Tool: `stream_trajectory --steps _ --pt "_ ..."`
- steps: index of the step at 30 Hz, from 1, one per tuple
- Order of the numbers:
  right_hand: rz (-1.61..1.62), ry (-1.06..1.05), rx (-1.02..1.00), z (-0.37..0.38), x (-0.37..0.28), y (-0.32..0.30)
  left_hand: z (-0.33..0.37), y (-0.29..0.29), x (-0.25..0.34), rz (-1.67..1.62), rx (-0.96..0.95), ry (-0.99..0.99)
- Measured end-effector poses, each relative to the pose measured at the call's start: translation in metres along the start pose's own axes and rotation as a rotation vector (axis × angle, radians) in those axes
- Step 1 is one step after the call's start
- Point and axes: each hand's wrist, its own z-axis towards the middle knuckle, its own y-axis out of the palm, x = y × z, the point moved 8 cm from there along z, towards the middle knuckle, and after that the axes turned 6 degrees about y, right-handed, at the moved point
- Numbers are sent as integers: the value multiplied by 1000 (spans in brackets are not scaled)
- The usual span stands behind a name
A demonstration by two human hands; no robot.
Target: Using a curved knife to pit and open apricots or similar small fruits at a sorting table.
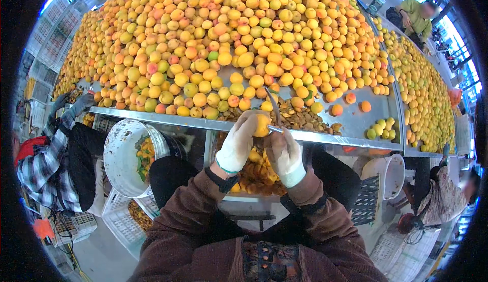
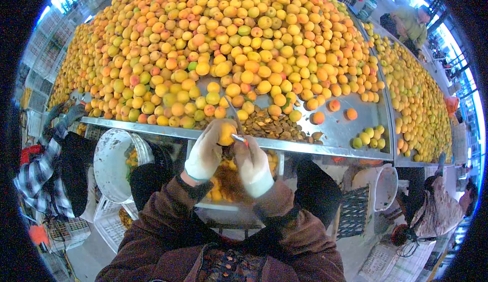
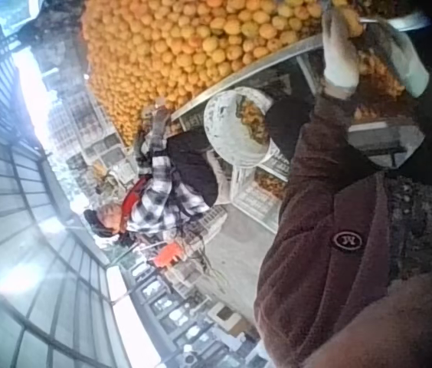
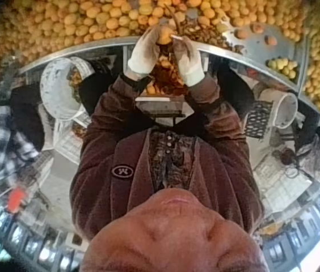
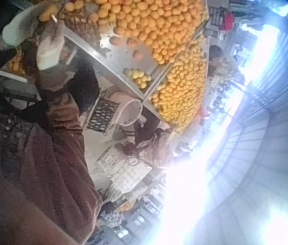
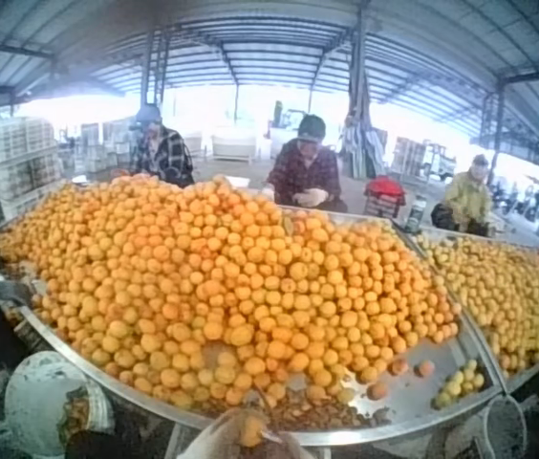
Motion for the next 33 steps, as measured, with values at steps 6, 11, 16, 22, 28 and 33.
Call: stream_trajectory --steps 6,11,16,22,28,33 --pt "-11 -25 31 -5 -2 9 3 -9 11 -32 -1 -80" --pt "55 6 87 0 10 18 0 -12 -4 -119 26 -335" --pt "82 -90 121 -7 -7 31 0 -15 -8 -22 10 -171" --pt "-135 -75 145 -2 -4 19 0 -15 -9 57 -59 -291" --pt "-564 -301 252 15 -35 2 -1 -28 -34 -200 162 -376" --pt "-134 -27 59 3 -13 18 0 -19 -31 -922 286 -373"
